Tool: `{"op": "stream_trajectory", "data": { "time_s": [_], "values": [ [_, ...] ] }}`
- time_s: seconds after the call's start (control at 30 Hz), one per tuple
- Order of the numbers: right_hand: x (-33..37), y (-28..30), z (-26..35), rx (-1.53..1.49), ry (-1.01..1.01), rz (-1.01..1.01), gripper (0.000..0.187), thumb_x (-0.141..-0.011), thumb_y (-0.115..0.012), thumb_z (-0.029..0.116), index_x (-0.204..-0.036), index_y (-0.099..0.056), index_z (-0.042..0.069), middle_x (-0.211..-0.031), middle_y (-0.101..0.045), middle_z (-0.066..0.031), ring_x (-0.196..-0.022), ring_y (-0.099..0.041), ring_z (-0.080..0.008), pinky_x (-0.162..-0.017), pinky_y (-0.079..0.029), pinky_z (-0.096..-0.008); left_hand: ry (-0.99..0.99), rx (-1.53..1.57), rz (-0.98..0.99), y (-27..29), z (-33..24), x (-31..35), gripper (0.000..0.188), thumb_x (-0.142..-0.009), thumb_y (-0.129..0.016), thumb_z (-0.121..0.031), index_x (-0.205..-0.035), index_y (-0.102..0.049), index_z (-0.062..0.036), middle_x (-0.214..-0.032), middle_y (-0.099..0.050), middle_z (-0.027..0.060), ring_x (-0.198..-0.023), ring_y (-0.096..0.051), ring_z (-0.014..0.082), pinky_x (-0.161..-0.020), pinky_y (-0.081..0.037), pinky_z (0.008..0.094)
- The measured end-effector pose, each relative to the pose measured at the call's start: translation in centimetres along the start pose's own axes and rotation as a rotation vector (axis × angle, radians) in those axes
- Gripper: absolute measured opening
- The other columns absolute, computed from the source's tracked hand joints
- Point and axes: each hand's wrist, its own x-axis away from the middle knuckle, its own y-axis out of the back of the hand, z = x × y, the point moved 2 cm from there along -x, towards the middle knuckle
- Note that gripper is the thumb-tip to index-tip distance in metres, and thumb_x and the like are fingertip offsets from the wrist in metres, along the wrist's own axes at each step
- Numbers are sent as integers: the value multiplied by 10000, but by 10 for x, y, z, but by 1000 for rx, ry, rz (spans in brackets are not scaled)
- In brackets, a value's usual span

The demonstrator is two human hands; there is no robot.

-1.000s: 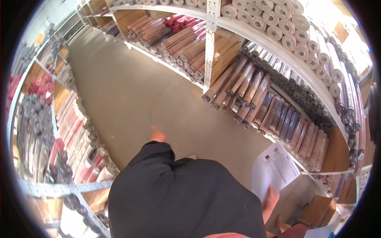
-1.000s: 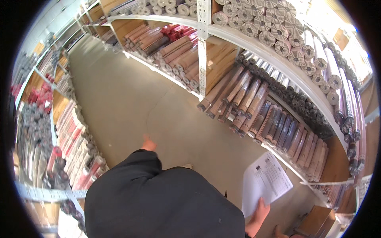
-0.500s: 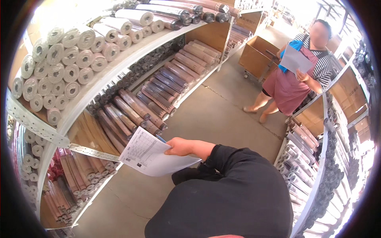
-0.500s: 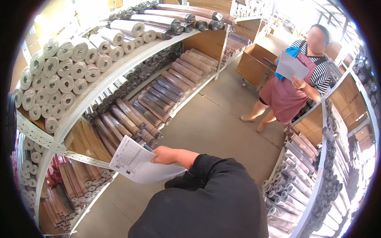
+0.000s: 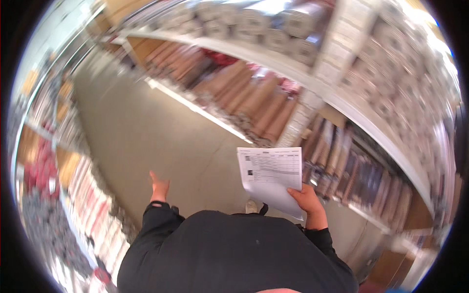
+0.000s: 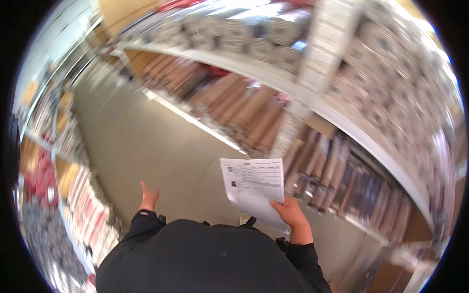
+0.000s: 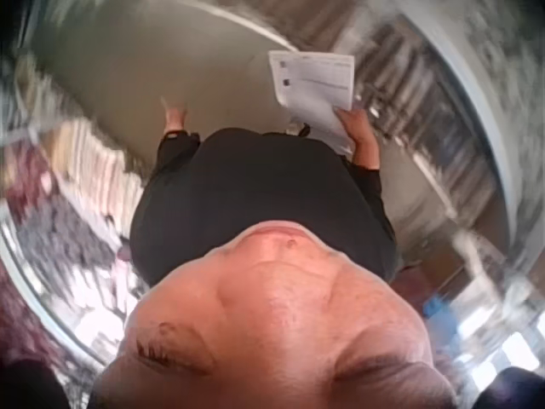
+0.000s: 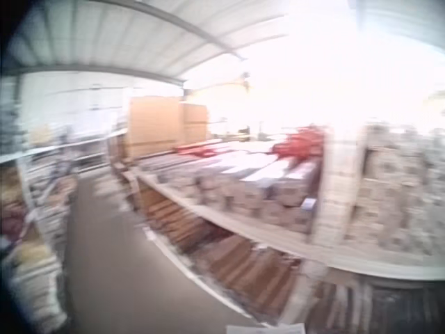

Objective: Picking specific rolls of material from warehouse shelves according to a printed list.

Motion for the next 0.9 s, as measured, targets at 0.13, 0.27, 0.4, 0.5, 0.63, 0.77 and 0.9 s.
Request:
{"op": "stream_trajectory", "data": {
  "time_s": [0.13,0.27,0.4,0.5,0.63,0.77,0.9],
  "values": [
    [-102,-61,32,100,-68,140,290,-847,-612,135,-1082,-625,-34,-955,-661,-81,-856,-594,-149,-774,-477,-300,195,345,-110,86,53,-21,1001,-828,-634,-247,-1438,136,-55,-915,-639,160,-945,-592,276,-906,-414,366],
    [-193,-140,77,161,15,254,313,-841,-615,148,-1091,-612,-40,-949,-665,-106,-863,-602,-154,-777,-477,-299,-150,626,-745,77,241,-38,507,-807,-640,-168,-1247,-417,-51,-722,-579,100,-673,-596,213,-632,-495,351],
    [-264,-246,103,139,23,271,321,-844,-618,140,-1107,-605,-44,-987,-657,-93,-890,-593,-156,-791,-474,-298,253,-471,275,63,393,-59,425,-760,-673,-409,-938,-620,-27,-872,-646,191,-820,-636,310,-713,-491,405],
    [-295,-337,132,-49,44,262,312,-858,-605,124,-1117,-598,-49,-1027,-642,-85,-910,-583,-157,-803,-469,-293,25,-487,254,130,385,-82,378,-650,-761,-368,-939,-674,-141,-880,-668,129,-882,-635,339,-738,-490,443],
    [-341,-432,192,43,-5,333,308,-865,-603,151,-1111,-613,-34,-981,-659,-90,-884,-593,-152,-791,-472,-293,222,286,32,203,441,-157,236,-647,-660,-135,-870,-650,-58,-728,-626,168,-627,-621,314,-576,-489,408],
    [-391,-493,234,97,-67,326,291,-870,-597,145,-1099,-615,-34,-974,-657,-82,-874,-593,-144,-772,-477,-290,534,881,-147,307,306,-266,337,-840,-582,-185,-1110,-464,-21,-827,-573,94,-639,-559,172,-474,-402,300],
    [-456,-547,265,137,-22,370,293,-866,-583,109,-1119,-606,-38,-996,-650,-79,-882,-596,-148,-784,-475,-289,481,853,-149,358,276,-352,749,-836,-600,-175,-1433,-161,-66,-1013,-580,118,-687,-592,190,-504,-432,289]
  ]
}}
